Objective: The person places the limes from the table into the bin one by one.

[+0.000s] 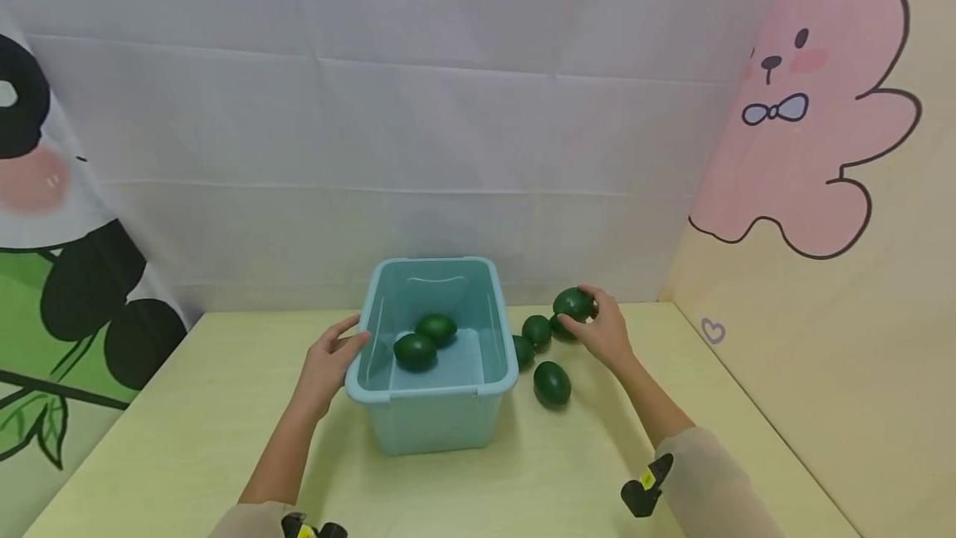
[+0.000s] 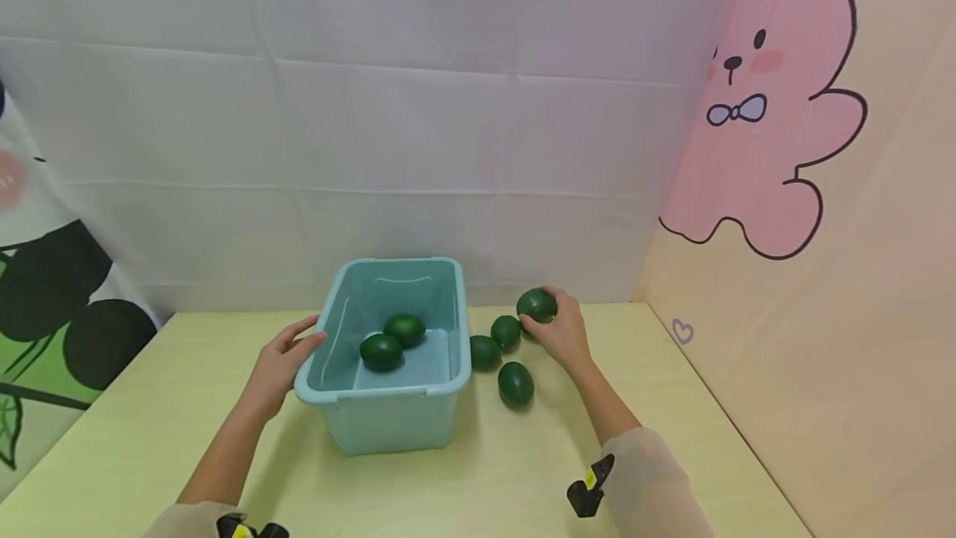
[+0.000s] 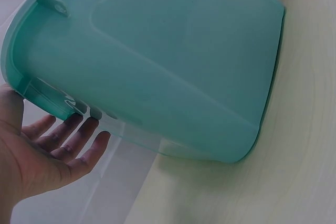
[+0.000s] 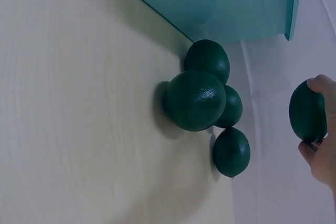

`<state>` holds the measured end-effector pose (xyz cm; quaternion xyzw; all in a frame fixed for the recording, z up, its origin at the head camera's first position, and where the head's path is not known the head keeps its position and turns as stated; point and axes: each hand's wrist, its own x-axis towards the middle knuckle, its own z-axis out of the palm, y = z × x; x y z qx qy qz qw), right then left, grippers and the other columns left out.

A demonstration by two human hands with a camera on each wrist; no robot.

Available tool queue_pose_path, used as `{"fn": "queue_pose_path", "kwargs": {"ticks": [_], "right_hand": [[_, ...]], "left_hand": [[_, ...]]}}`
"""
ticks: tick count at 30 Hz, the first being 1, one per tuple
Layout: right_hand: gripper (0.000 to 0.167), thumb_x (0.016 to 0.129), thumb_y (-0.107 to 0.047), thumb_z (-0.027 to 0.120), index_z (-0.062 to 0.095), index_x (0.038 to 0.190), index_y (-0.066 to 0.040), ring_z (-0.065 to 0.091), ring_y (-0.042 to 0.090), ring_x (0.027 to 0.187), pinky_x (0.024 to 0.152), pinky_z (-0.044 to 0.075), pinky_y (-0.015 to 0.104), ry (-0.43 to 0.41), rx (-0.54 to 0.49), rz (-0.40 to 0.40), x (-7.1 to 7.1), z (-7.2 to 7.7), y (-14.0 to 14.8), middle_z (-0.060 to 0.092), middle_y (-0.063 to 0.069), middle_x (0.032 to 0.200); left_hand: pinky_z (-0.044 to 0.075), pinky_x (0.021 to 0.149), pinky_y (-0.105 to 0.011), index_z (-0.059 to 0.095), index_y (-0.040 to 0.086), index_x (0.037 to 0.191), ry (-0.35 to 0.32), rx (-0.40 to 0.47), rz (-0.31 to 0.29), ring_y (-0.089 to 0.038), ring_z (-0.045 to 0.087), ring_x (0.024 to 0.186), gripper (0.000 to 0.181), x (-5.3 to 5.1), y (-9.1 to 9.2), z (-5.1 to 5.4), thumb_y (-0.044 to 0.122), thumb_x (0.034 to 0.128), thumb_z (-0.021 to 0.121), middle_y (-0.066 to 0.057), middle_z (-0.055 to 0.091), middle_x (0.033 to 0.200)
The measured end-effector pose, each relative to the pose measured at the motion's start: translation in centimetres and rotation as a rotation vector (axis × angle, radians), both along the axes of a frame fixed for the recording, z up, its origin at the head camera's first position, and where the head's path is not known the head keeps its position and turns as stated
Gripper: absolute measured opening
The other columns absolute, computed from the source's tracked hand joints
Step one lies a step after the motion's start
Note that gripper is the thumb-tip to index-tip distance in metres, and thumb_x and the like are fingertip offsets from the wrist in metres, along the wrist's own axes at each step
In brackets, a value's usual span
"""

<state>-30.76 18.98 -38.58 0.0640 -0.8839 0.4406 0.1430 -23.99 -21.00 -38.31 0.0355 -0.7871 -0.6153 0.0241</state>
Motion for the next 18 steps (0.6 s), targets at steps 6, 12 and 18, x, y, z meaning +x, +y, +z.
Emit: {"fn": "queue_pose_path", "kwargs": {"ticks": [6, 12, 18], "right_hand": [[0.064, 0.082, -0.025, 0.072, 0.043, 0.136, -0.007, 0.048, 0.037, 0.118, 0.097, 0.044, 0.048, 0.017, -0.011, 0.029, 0.2, 1.0, -0.5, 0.040, 0.021, 0.136], [0.062, 0.081, -0.021, 0.073, 0.045, 0.134, -0.005, 0.048, 0.035, 0.116, 0.097, 0.044, 0.047, 0.058, -0.021, 0.061, 0.5, 1.9, -1.5, 0.041, 0.021, 0.135], [0.062, 0.080, -0.021, 0.073, 0.046, 0.133, -0.005, 0.048, 0.035, 0.115, 0.098, 0.043, 0.048, 0.063, -0.018, 0.101, 0.9, 2.9, -2.4, 0.043, 0.021, 0.132]], "left_hand": [[0.053, 0.078, -0.029, 0.032, 0.014, 0.146, -0.001, -0.005, -0.002, -0.025, 0.059, 0.110, 0.063, 0.0, 0.1, 0.0, 0.044, 0.0941, 0.051, -0.024, 0.046, 0.138], [0.053, 0.077, -0.027, 0.033, 0.014, 0.146, -0.002, -0.002, -0.002, -0.023, 0.061, 0.108, 0.063, -0.1, 0.1, 0.1, 0.045, 0.0936, 0.052, -0.023, 0.047, 0.138], [0.053, 0.078, -0.027, 0.033, 0.016, 0.146, -0.017, -0.005, 0.004, -0.022, 0.060, 0.108, 0.062, -0.2, 0.1, 0.1, 0.045, 0.0936, 0.052, -0.021, 0.047, 0.138]]}}
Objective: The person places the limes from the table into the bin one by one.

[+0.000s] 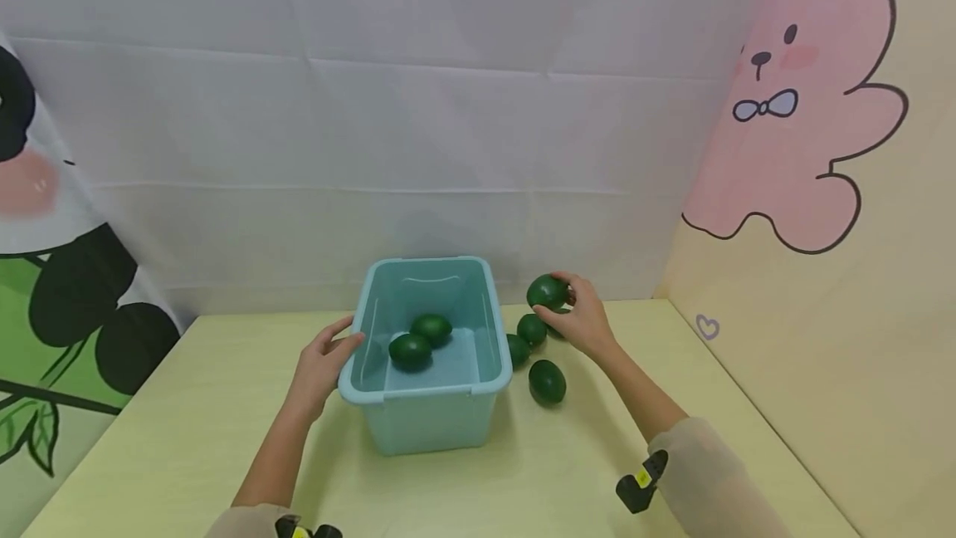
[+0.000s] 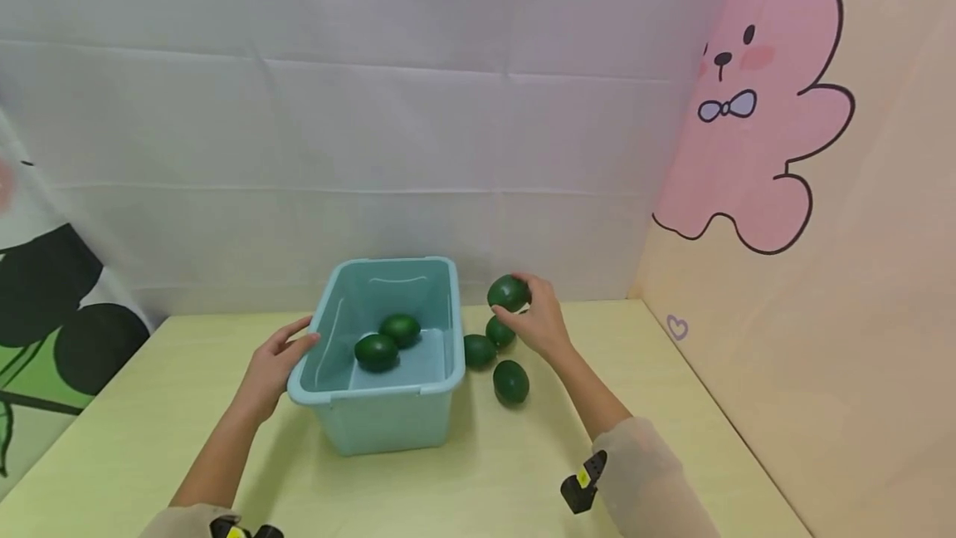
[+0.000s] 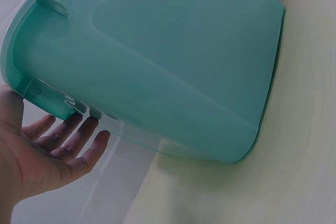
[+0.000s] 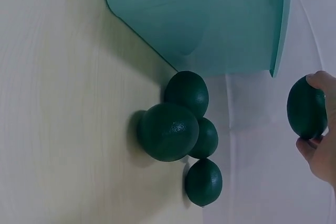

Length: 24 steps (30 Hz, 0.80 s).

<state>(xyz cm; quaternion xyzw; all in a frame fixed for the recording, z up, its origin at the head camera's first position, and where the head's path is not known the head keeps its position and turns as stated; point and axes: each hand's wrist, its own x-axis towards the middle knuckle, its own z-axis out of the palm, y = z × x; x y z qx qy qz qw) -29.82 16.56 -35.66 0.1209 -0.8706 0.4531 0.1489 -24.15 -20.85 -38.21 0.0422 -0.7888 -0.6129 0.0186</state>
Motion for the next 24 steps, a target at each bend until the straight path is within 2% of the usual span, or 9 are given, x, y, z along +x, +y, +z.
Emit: {"fn": "queue_pose_path", "kwargs": {"ticks": [7, 24], "right_hand": [[0.061, 0.079, -0.023, 0.074, 0.047, 0.132, -0.005, 0.052, 0.033, 0.112, 0.095, 0.046, 0.044, 0.036, 0.027, 0.038, 0.4, 0.9, -1.2, 0.046, 0.019, 0.130], [0.061, 0.078, -0.022, 0.076, 0.049, 0.130, -0.004, 0.051, 0.030, 0.115, 0.095, 0.047, 0.041, 0.055, 0.050, 0.121, 1.0, 2.4, -3.9, 0.050, 0.016, 0.126]], "left_hand": [[0.053, 0.079, -0.028, 0.032, 0.015, 0.146, -0.002, -0.004, 0.001, -0.021, 0.060, 0.108, 0.064, 0.1, 0.0, 0.0, 0.045, 0.0934, 0.052, -0.023, 0.046, 0.139], [0.053, 0.077, -0.027, 0.031, 0.015, 0.146, -0.002, 0.016, -0.005, -0.022, 0.060, 0.108, 0.062, 0.0, -0.1, -0.1, 0.043, 0.0945, 0.051, -0.023, 0.045, 0.139]]}}
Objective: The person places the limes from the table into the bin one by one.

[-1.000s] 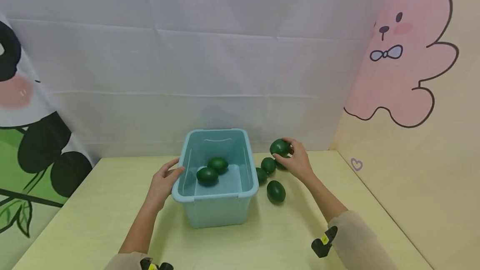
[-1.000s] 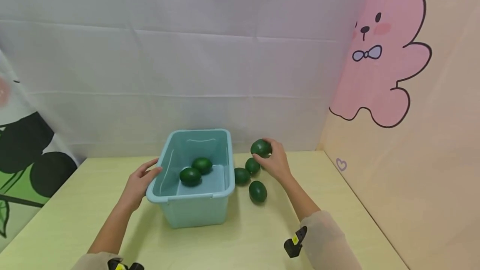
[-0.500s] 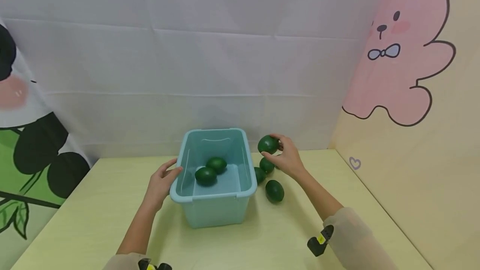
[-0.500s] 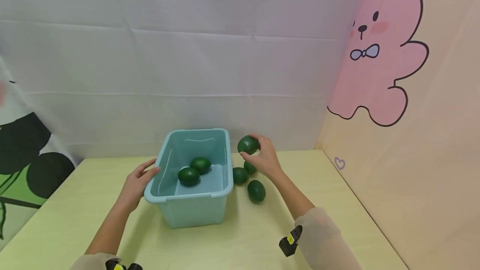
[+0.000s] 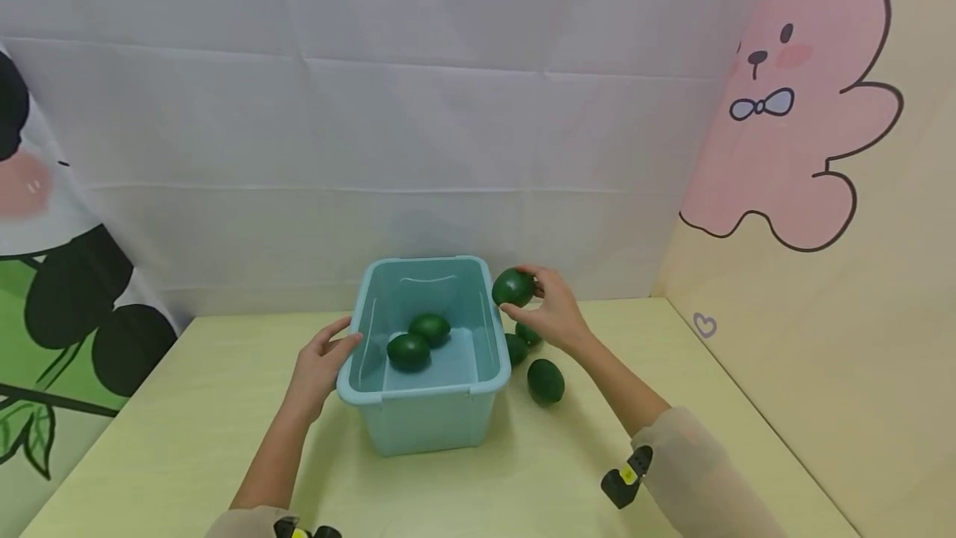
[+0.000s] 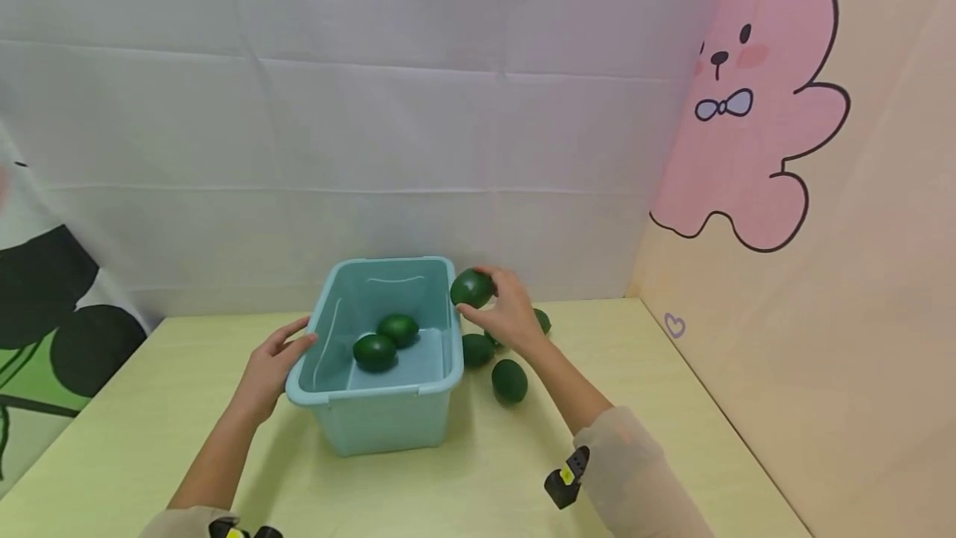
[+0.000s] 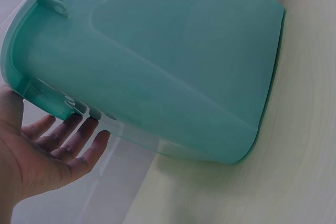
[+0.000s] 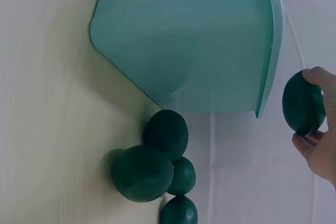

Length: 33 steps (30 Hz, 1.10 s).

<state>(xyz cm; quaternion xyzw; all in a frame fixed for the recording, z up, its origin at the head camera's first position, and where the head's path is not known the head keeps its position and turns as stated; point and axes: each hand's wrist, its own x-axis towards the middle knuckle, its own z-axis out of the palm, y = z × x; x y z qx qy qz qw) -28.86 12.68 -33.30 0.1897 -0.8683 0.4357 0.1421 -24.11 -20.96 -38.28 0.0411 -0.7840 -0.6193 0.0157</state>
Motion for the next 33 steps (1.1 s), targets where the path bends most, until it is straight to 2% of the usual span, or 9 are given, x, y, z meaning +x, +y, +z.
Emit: {"fn": "queue_pose_path", "kwargs": {"ticks": [9, 22, 28, 33], "right_hand": [[0.061, 0.078, -0.022, 0.076, 0.050, 0.131, -0.006, 0.052, 0.028, 0.110, 0.092, 0.048, 0.040, 0.022, 0.039, 0.036, 0.0, 0.1, -1.4, 0.051, 0.015, 0.127], [0.061, 0.078, -0.025, 0.076, 0.051, 0.131, -0.010, 0.052, 0.025, 0.113, 0.094, 0.048, 0.038, 0.021, 0.046, 0.114, 0.1, 0.2, -3.5, 0.052, 0.010, 0.128], [0.061, 0.079, -0.025, 0.076, 0.050, 0.132, -0.011, 0.051, 0.023, 0.117, 0.095, 0.047, 0.037, 0.023, 0.070, 0.176, 0.4, -0.3, -4.6, 0.052, 0.007, 0.131], [0.060, 0.079, -0.028, 0.075, 0.050, 0.132, -0.012, 0.050, 0.021, 0.115, 0.095, 0.047, 0.034, 0.009, 0.091, 0.196, 0.6, -0.4, -5.2, 0.051, 0.006, 0.131]], "left_hand": [[0.053, 0.077, -0.027, 0.032, 0.015, 0.146, 0.000, -0.006, 0.007, -0.021, 0.060, 0.107, 0.061, 0.0, 0.0, 0.2, 0.042, 0.0948, 0.051, -0.023, 0.045, 0.139], [0.053, 0.078, -0.027, 0.031, 0.015, 0.146, 0.010, -0.001, 0.003, -0.025, 0.059, 0.112, 0.063, 0.1, 0.3, 0.5, 0.045, 0.0940, 0.051, -0.023, 0.045, 0.139], [0.053, 0.080, -0.029, 0.032, 0.016, 0.146, 0.007, -0.009, 0.007, -0.026, 0.059, 0.112, 0.063, 0.3, 0.2, 0.4, 0.045, 0.0939, 0.051, -0.023, 0.046, 0.139], [0.053, 0.078, -0.029, 0.033, 0.015, 0.145, 0.007, -0.011, 0.018, -0.022, 0.060, 0.108, 0.061, 0.2, 0.2, 0.2, 0.043, 0.0942, 0.052, -0.024, 0.046, 0.138]]}}
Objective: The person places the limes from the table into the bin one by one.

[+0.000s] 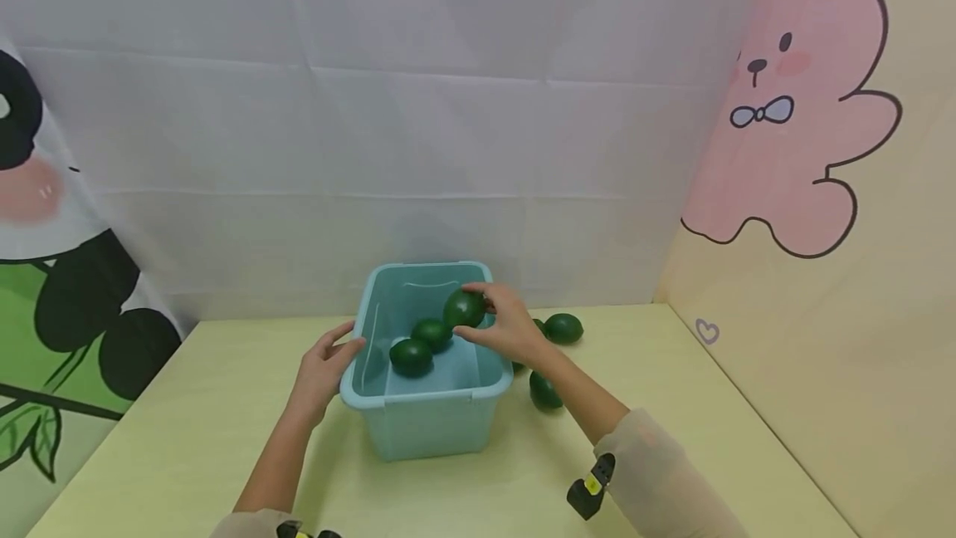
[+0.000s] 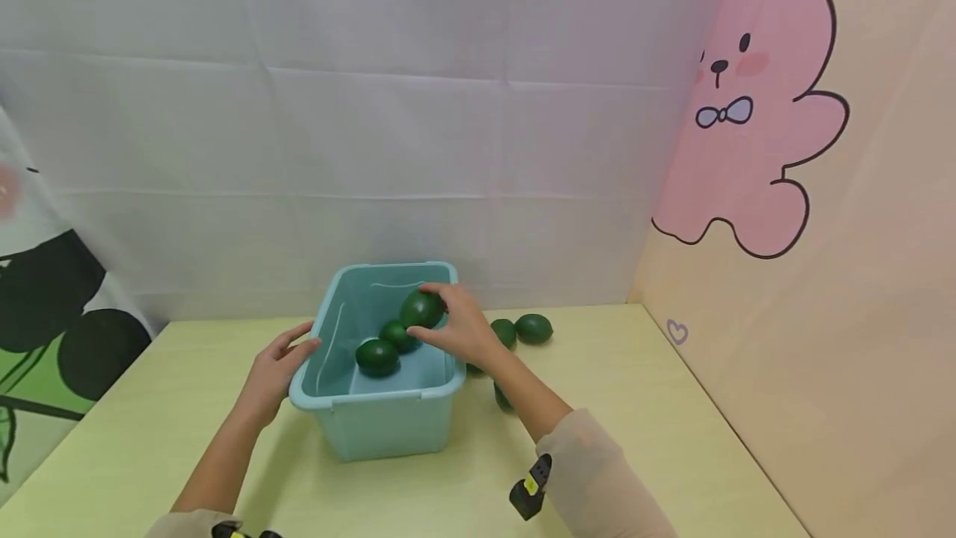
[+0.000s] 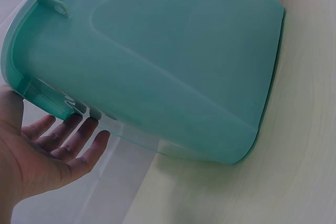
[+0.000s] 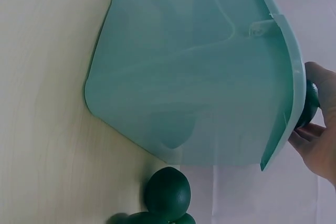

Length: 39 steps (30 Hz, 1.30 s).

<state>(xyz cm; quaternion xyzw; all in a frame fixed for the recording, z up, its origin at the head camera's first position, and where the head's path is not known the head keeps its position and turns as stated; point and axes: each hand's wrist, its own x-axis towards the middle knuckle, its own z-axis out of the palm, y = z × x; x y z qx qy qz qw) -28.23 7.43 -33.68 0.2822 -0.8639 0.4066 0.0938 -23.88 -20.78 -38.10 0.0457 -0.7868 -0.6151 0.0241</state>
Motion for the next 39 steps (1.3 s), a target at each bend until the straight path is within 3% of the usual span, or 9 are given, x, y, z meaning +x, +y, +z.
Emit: {"fn": "queue_pose_path", "kwargs": {"ticks": [10, 15, 28, 39], "right_hand": [[0.059, 0.081, -0.030, 0.074, 0.050, 0.132, -0.011, 0.051, 0.022, 0.115, 0.096, 0.047, 0.038, -0.014, 0.009, 0.052, 0.3, 0.0, -1.3, 0.052, 0.007, 0.132], [0.059, 0.081, -0.031, 0.074, 0.051, 0.131, -0.013, 0.052, 0.020, 0.114, 0.096, 0.047, 0.035, -0.062, 0.032, 0.063, 0.5, -0.3, -1.9, 0.052, 0.006, 0.133], [0.061, 0.081, -0.040, 0.072, 0.050, 0.133, -0.017, 0.050, 0.017, 0.113, 0.089, 0.046, 0.032, -0.077, 0.255, 0.084, 1.0, 0.0, -3.1, 0.052, 0.001, 0.132], [0.060, 0.078, -0.047, 0.072, 0.054, 0.128, -0.019, 0.051, 0.018, 0.114, 0.088, 0.046, 0.030, -0.114, 0.369, 0.116, 2.0, -0.2, -4.4, 0.055, 0.002, 0.129]], "left_hand": [[0.054, 0.078, -0.030, 0.035, 0.014, 0.144, 0.015, 0.011, 0.003, -0.027, 0.060, 0.110, 0.057, -0.1, 0.1, -0.1, 0.038, 0.0955, 0.051, -0.024, 0.047, 0.137], [0.054, 0.079, -0.031, 0.035, 0.014, 0.144, 0.011, 0.010, 0.007, -0.027, 0.059, 0.110, 0.057, 0.0, 0.2, 0.0, 0.039, 0.0952, 0.051, -0.024, 0.047, 0.137], [0.053, 0.078, -0.029, 0.034, 0.016, 0.145, 0.009, 0.017, 0.001, -0.024, 0.060, 0.109, 0.061, 0.0, -0.1, 0.1, 0.043, 0.0938, 0.052, -0.023, 0.047, 0.138], [0.053, 0.079, -0.029, 0.034, 0.015, 0.145, 0.002, 0.019, 0.002, -0.026, 0.059, 0.111, 0.059, 0.1, 0.2, 0.2, 0.041, 0.0948, 0.052, -0.023, 0.047, 0.138]]}}
